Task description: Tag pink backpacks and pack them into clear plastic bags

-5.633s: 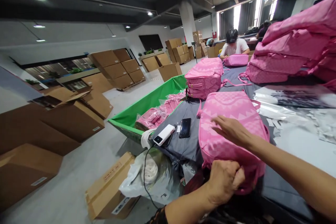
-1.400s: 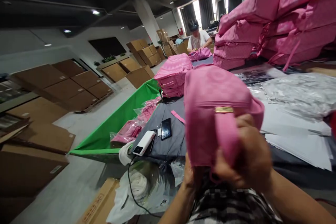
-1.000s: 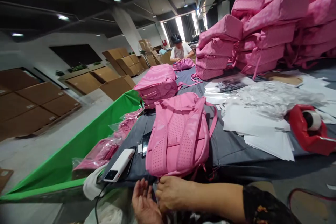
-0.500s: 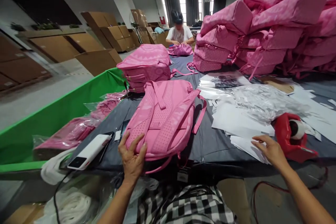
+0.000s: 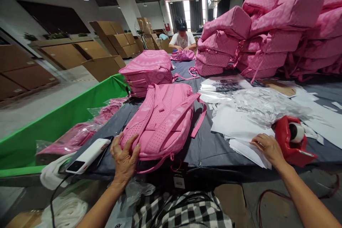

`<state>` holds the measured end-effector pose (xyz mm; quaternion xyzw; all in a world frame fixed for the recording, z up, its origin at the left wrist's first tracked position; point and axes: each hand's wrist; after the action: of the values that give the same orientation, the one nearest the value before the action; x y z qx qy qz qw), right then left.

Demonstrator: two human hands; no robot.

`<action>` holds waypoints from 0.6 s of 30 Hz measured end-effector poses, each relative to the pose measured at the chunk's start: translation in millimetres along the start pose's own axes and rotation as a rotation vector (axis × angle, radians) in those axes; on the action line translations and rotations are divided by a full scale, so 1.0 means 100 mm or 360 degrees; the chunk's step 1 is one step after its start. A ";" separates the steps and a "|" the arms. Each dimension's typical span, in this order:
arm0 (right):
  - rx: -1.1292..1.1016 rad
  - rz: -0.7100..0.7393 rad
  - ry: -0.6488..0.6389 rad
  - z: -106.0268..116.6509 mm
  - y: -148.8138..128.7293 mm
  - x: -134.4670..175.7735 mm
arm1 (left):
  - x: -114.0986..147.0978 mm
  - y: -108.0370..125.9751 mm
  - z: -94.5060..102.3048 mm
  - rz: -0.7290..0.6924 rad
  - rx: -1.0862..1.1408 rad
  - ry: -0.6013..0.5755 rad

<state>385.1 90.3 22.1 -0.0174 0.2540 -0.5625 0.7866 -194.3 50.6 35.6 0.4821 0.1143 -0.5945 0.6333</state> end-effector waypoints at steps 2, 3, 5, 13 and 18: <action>0.0128 0.0129 0.0001 0.10 -0.02 -0.04 | 0.08 0.27 0.08 -0.0137 -0.0025 0.0106; 0.0174 0.0164 -0.0001 0.14 -0.03 -0.06 | 0.14 0.43 0.11 -0.0241 -0.0002 0.0122; 0.0224 0.0186 -0.0011 0.23 -0.08 -0.06 | 0.32 0.78 0.12 -0.0500 0.0128 0.0001; -0.0388 -0.0052 -0.0327 0.31 -0.86 0.27 | 0.72 1.94 -0.54 -0.0577 0.1048 -0.1294; -0.0914 -0.0421 -0.0640 0.28 -1.63 0.36 | 0.85 2.13 -0.68 0.0608 0.1838 -0.1944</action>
<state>262.8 -9.1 83.4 -0.3800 0.2373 -0.5504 0.7045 41.3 9.9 41.5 0.3355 -0.6496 -0.5980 0.3285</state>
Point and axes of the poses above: each hand's wrist, its own x-axis away from the middle knuckle, its own z-axis out of the back of the hand, y = z × x, and after that the axes turned 1 degree about z, right-handed
